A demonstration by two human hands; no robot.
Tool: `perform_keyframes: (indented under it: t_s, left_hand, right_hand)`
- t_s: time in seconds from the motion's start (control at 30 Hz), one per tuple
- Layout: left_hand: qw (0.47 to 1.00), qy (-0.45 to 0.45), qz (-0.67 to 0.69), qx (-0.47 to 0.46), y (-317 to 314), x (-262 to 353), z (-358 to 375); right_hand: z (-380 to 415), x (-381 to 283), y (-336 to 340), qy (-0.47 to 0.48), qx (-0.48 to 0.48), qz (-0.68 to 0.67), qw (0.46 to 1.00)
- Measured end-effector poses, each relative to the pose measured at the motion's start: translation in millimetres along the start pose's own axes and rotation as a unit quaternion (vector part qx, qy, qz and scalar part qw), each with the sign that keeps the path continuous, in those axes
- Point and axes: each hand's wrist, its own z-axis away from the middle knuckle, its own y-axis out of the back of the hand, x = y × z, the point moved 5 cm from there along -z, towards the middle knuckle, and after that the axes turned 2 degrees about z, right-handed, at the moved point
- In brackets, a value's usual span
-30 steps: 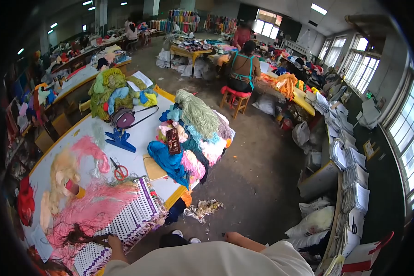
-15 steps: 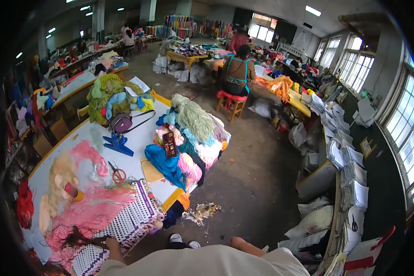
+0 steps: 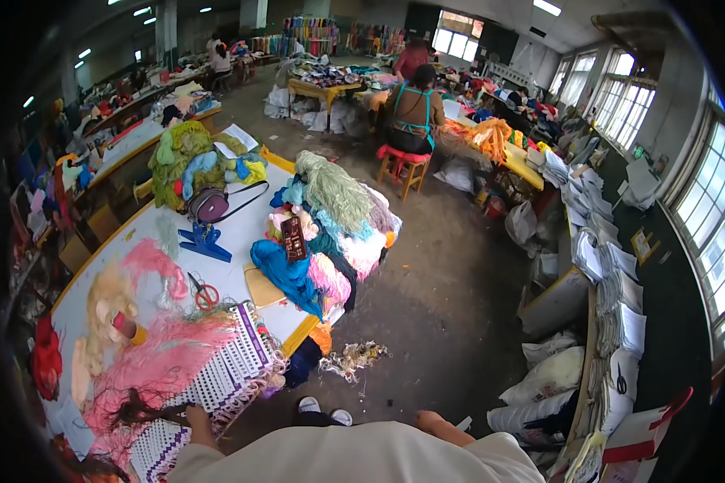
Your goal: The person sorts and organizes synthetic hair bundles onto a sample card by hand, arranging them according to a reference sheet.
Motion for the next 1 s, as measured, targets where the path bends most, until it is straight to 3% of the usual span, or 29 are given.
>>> perform_keyframes:
  t_s: [0.27, 0.47, 0.73, 0.8, 0.83, 0.9, 0.93, 0.97, 1.0]
  left_hand:
    - [1.000, -0.025, 0.007, 0.012, -5.2, -4.0, -2.6]
    - [0.999, 0.018, 0.032, -0.009, -3.3, -2.3, -1.0]
    - [1.000, -0.001, 0.006, -0.006, -2.3, 1.1, 1.1]
    - [1.000, 0.019, 0.015, -0.010, -3.3, -1.3, 0.8]
    - [1.000, 0.019, 0.014, -0.009, -4.9, -3.9, 0.1]
    - [1.000, 0.011, 0.015, 0.025, -8.3, -6.9, -3.9]
    - [0.999, 0.010, -0.028, 0.019, -7.7, -6.2, -3.7]
    - [0.998, 0.001, 0.056, -0.001, -6.5, -0.5, -2.9]
    - [0.997, 0.020, 0.077, 0.010, -2.2, 3.7, 2.0]
  right_hand:
    - [-13.5, -8.9, 2.9, 0.050, -0.003, 0.057, 0.997]
    - [-24.0, -19.1, 3.3, 0.056, 0.028, 0.045, 0.997]
    - [-8.8, -14.7, 1.6, 0.042, 0.030, 0.012, 0.999]
    - [5.7, -23.7, 6.2, 0.104, -0.008, 0.071, 0.992]
    - [6.3, -23.3, 5.1, 0.104, -0.009, 0.070, 0.992]
    - [2.4, -13.8, 3.3, 0.013, -0.027, 0.021, 0.999]
    - [6.2, -16.2, -0.7, 0.024, -0.028, 0.044, 0.998]
    - [2.3, -15.5, 8.8, 0.036, -0.017, 0.074, 0.996]
    - [-17.7, 0.6, -0.2, 0.028, 0.002, -0.019, 0.999]
